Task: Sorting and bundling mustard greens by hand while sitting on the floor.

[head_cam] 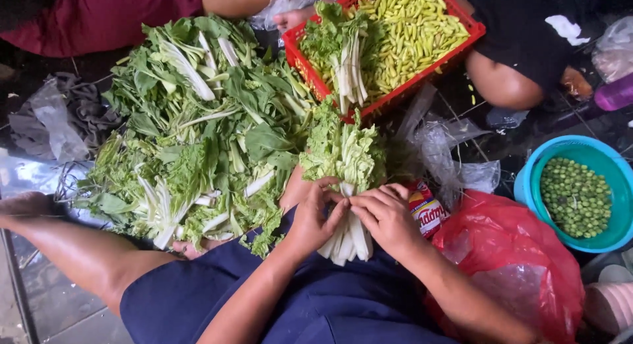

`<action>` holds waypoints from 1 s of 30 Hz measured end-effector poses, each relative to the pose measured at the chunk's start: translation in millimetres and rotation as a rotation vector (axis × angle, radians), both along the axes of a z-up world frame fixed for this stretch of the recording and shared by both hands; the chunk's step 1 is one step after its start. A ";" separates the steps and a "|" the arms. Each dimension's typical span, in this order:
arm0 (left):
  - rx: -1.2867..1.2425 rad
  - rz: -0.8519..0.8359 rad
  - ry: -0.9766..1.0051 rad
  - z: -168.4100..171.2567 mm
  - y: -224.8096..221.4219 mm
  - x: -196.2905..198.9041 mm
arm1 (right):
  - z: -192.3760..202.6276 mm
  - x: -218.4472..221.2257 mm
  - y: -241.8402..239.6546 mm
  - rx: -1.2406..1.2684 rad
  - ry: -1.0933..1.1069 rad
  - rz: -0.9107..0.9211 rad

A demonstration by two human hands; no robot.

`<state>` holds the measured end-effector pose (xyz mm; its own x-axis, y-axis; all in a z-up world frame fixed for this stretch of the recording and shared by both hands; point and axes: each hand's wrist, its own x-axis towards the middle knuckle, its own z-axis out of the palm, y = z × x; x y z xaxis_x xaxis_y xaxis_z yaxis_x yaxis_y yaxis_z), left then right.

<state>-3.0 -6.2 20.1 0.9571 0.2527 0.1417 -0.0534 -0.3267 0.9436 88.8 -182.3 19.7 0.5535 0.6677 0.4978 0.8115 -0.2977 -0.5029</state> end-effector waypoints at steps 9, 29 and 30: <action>0.118 -0.003 -0.077 9.1 -9.2 -3.8 | 2.3 -7.4 6.0 0.142 0.208 -0.051; 0.419 0.237 -0.247 -3.5 -23.7 -5.4 | 8.1 -14.7 10.2 0.264 0.179 -0.103; 0.421 0.239 -0.251 -4.0 -23.3 -4.8 | 8.7 -13.7 10.1 0.266 0.176 -0.101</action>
